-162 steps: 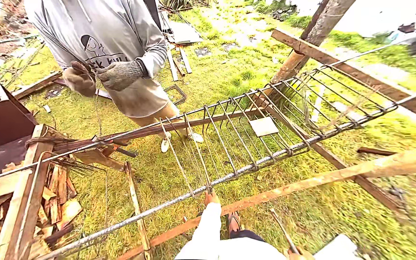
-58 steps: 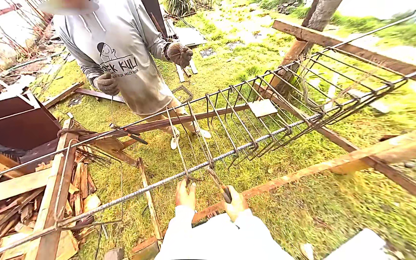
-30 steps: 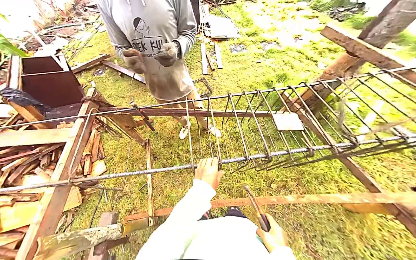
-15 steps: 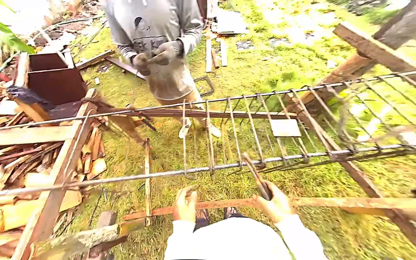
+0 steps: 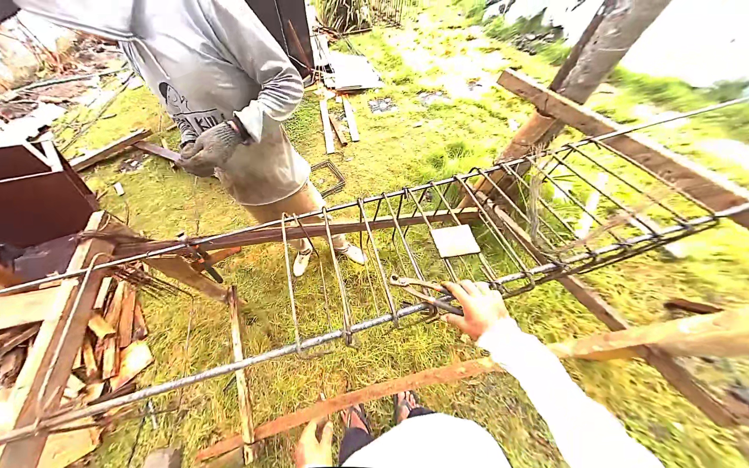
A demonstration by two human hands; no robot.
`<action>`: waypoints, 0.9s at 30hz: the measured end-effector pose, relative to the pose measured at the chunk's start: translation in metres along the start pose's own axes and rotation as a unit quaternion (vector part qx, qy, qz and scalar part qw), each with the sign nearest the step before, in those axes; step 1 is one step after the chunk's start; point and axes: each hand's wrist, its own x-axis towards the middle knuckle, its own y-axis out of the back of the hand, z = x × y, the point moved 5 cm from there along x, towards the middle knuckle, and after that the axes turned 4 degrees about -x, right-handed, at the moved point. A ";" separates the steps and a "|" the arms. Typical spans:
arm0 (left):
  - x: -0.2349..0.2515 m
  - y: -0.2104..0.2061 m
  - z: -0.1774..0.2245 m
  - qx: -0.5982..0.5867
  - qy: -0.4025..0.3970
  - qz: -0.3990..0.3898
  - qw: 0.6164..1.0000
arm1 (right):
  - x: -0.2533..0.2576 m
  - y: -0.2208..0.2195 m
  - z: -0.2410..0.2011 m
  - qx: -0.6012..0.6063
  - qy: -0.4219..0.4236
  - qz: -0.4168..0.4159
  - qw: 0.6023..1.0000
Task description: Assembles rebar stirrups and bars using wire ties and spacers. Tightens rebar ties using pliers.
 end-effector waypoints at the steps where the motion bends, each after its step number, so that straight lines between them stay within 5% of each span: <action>1: 0.000 -0.003 -0.004 0.005 0.009 -0.011 1.000 | 0.000 0.000 0.001 0.001 -0.003 -0.001 1.000; 5: -0.001 -0.008 -0.012 0.012 0.052 -0.042 0.998 | 0.001 -0.004 0.007 0.040 0.017 0.057 0.997; 8: -0.004 -0.003 -0.008 -0.005 0.073 -0.027 0.997 | 0.008 0.000 0.027 0.207 0.005 0.138 0.969; 10: -0.006 0.003 0.000 -0.027 0.082 -0.010 0.996 | 0.015 0.010 0.044 0.391 -0.120 0.143 0.901; 13: -0.015 0.017 0.017 -0.064 0.082 0.023 0.994 | 0.035 0.013 0.065 0.529 -0.283 0.021 0.800; 17: -0.017 0.027 0.024 -0.111 0.044 0.080 0.990 | 0.052 -0.002 0.070 0.629 -0.286 -0.069 0.720; 20: -0.019 0.026 0.031 -0.130 0.032 0.093 0.987 | 0.056 -0.005 0.057 0.699 -0.280 -0.052 0.656; 24: -0.023 0.019 0.049 -0.139 0.041 0.067 0.987 | 0.071 -0.009 0.048 0.816 -0.265 -0.005 0.514; 27: -0.030 0.017 0.058 -0.147 0.035 0.045 0.988 | 0.078 -0.007 0.046 0.853 -0.235 0.029 0.466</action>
